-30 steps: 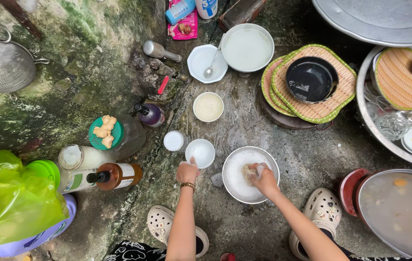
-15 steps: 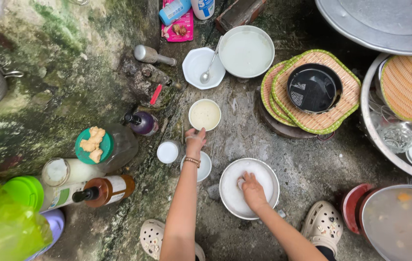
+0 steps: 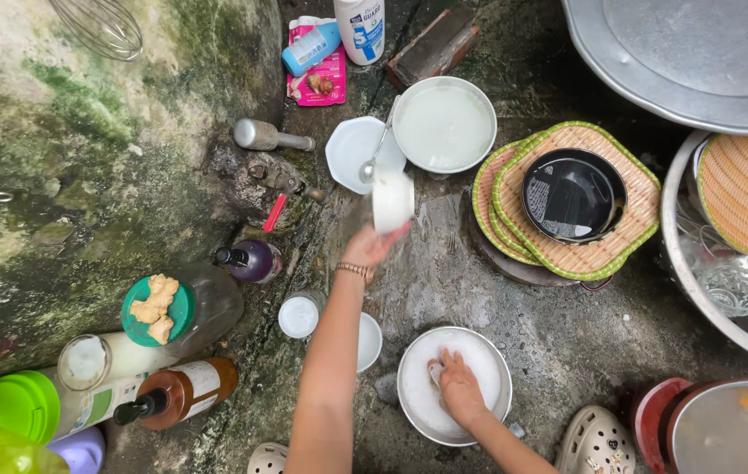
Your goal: The person washes several bowls, a small pot, and a woven plastic tray by hand in a basin of soapy water on the floor, rinsing some items with water from a small cup and placing them in a large metal bowl.
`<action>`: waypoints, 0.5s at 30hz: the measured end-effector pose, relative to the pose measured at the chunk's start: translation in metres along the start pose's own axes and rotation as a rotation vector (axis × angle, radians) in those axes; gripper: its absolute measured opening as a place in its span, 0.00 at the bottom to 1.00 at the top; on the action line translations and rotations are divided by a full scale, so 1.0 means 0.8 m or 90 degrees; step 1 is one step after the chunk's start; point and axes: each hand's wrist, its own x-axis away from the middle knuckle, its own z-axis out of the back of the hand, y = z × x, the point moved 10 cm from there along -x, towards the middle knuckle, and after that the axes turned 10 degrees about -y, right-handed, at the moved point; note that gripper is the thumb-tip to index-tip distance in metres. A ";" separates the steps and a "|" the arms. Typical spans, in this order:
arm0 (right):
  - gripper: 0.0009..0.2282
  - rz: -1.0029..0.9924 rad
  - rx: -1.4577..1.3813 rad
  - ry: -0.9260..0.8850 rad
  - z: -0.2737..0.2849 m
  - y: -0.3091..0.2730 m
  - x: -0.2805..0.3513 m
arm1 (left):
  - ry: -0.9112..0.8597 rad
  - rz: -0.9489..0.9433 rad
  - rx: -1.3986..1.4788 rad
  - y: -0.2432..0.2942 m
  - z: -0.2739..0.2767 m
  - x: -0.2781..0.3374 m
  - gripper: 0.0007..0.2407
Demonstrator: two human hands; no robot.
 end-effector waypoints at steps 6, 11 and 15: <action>0.24 -0.016 -0.001 -0.020 0.008 0.001 0.006 | -0.245 -0.040 0.334 0.000 -0.154 -0.006 0.23; 0.27 0.015 0.062 0.052 0.056 -0.026 0.043 | 0.079 -0.103 -0.121 -0.028 -0.193 0.154 0.35; 0.15 0.042 -0.015 0.054 0.039 -0.022 0.060 | 0.250 -0.099 -0.358 -0.060 -0.171 0.279 0.34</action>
